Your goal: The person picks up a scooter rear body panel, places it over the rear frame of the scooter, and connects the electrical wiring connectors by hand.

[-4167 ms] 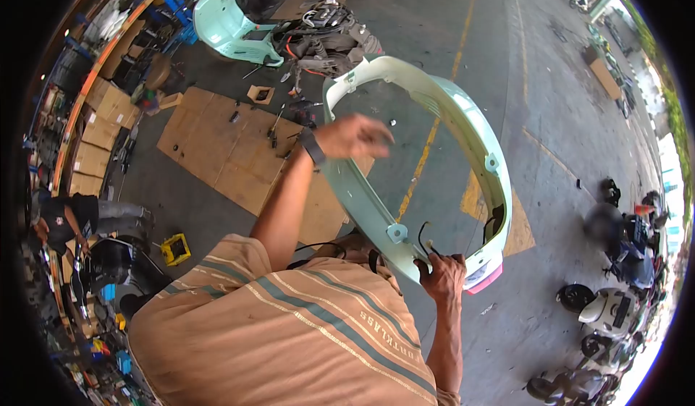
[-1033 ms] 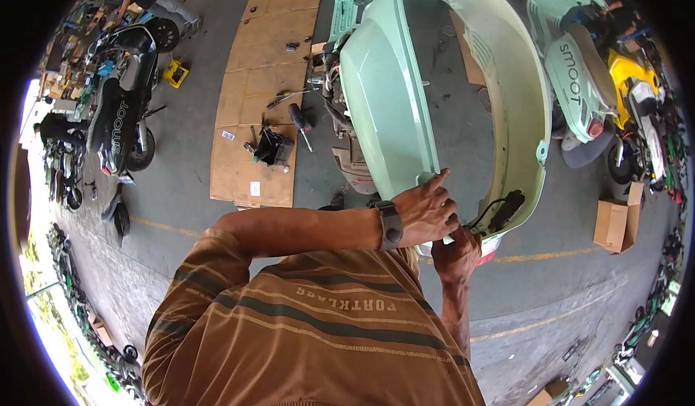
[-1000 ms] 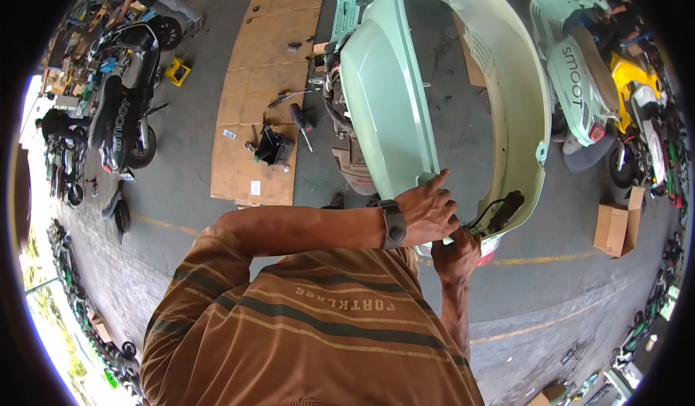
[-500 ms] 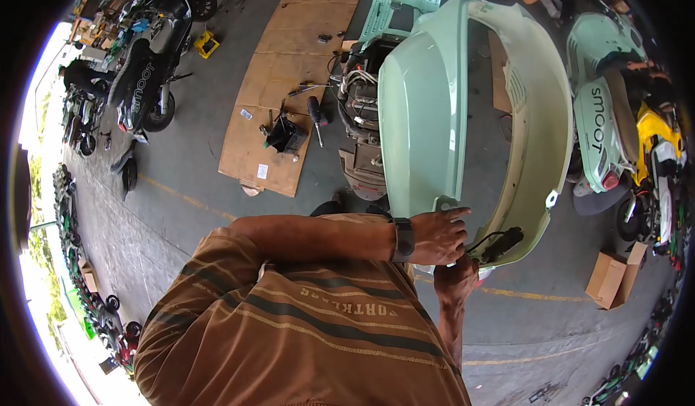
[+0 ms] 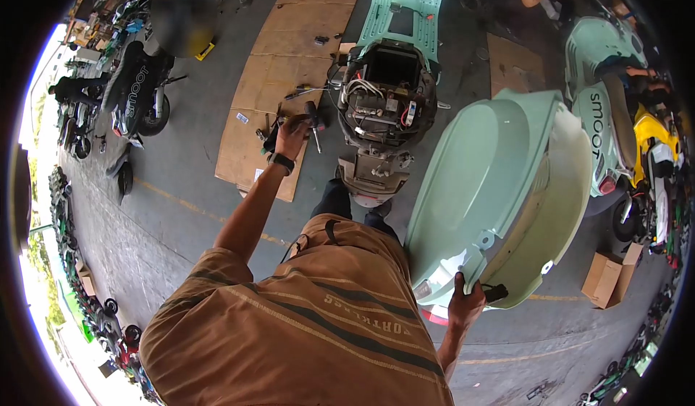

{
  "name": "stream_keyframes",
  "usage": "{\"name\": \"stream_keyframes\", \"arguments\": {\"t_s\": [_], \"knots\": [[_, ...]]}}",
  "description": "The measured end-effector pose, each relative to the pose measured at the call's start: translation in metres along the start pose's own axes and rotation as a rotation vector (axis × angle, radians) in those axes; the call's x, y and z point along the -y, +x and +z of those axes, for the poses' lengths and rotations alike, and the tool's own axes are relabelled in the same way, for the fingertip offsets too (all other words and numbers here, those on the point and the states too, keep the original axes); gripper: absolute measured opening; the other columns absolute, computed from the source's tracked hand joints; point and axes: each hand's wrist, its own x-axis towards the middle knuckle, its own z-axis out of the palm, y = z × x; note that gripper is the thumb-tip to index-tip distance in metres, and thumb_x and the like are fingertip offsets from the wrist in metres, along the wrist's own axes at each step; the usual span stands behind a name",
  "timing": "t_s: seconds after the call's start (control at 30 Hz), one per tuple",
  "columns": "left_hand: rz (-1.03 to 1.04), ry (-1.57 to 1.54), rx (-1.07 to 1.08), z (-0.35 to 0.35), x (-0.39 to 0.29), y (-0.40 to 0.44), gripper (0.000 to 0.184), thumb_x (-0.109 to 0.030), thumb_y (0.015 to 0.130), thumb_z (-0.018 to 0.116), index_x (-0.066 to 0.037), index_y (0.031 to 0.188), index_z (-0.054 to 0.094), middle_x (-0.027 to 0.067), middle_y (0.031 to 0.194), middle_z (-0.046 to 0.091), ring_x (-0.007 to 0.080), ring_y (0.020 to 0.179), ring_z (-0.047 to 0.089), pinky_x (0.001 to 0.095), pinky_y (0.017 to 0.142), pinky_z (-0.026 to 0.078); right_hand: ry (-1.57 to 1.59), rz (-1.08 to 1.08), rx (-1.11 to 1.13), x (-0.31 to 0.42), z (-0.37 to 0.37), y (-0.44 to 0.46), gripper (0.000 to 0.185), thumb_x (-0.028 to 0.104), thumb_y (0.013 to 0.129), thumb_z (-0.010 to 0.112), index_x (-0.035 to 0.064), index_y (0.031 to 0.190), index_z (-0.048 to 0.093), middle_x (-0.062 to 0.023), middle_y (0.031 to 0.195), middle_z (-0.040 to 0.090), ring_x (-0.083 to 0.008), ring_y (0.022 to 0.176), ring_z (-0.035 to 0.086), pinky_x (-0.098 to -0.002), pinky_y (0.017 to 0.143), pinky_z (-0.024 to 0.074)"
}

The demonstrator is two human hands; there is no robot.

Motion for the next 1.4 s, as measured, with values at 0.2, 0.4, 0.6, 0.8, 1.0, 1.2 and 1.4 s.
{"name": "stream_keyframes", "arguments": {"t_s": [0.2,0.4,0.6,0.8,1.0,1.2,1.4], "knots": [[-0.744,-0.639,-0.047,0.003,0.091,0.093,0.042,-0.039,0.093,0.059,-0.006,0.119,0.061,0.0078,0.112,0.063,0.0213,0.090,0.066,0.0341,0.069,0.055,-0.049,0.162,-0.141,0.013,0.011,-0.013,0.037,0.033,0.085,0.072,0.0007,0.103,0.071,-0.0176,0.090,0.072,-0.0372,0.083,0.068,-0.0453,0.076,0.0504],[-0.985,-0.640,0.010,0.048,0.110,0.178,0.049,-0.051,0.094,0.053,-0.016,0.128,0.054,0.0107,0.123,0.057,0.0296,0.102,0.060,0.0501,0.079,0.053,-0.066,0.312,-0.210,0.016,0.043,-0.046,0.044,0.037,0.086,0.072,-0.0035,0.103,0.070,-0.0209,0.098,0.071,-0.0382,0.089,0.067,-0.0458,0.080,0.0510],[-1.148,-0.614,0.135,0.102,0.144,0.253,0.055,-0.055,0.095,0.049,-0.014,0.132,0.054,0.0155,0.115,0.065,0.0344,0.103,0.063,0.0539,0.083,0.051,0.031,0.486,-0.268,0.072,0.065,-0.087,0.053,0.042,0.084,0.073,-0.0069,0.105,0.069,-0.0232,0.101,0.070,-0.0380,0.089,0.067,-0.0450,0.082,0.0509],[-0.637,0.075,0.283,0.115,0.080,0.274,0.040,-0.032,0.096,0.046,0.001,0.098,0.067,0.0159,0.091,0.070,0.0298,0.076,0.070,0.0411,0.066,0.054,-0.137,0.673,-0.263,0.110,0.080,-0.113,0.052,0.040,0.085,0.072,-0.0078,0.106,0.069,-0.0233,0.103,0.070,-0.0385,0.090,0.065,-0.0449,0.083,0.0495],[-1.150,-0.634,0.359,0.095,0.117,0.288,0.023,-0.035,0.092,0.056,-0.013,0.092,0.062,0.0058,0.088,0.061,0.0239,0.078,0.058,0.0496,0.074,0.051,-0.158,0.798,-0.249,0.127,0.089,-0.124,0.051,0.040,0.086,0.071,-0.0080,0.104,0.069,-0.0235,0.101,0.070,-0.0392,0.090,0.064,-0.0459,0.082,0.0486],[-1.144,-0.714,0.297,0.068,0.137,0.270,0.009,-0.020,0.090,0.065,-0.012,0.093,0.060,0.0035,0.084,0.057,0.0204,0.078,0.057,0.0449,0.072,0.056,-0.147,0.764,-0.270,0.131,0.096,-0.127,0.052,0.041,0.086,0.070,-0.0079,0.104,0.069,-0.0237,0.100,0.070,-0.0390,0.089,0.065,-0.0463,0.081,0.0487],[-0.456,0.233,0.255,0.087,0.133,0.278,0.023,-0.025,0.081,0.073,-0.004,0.092,0.072,0.0053,0.071,0.067,0.0211,0.064,0.065,0.0351,0.067,0.055,-0.118,0.698,-0.285,0.143,0.097,-0.120,0.054,0.043,0.086,0.069,-0.0084,0.102,0.069,-0.0248,0.098,0.070,-0.0405,0.089,0.065,-0.0474,0.081,0.0487]]}}
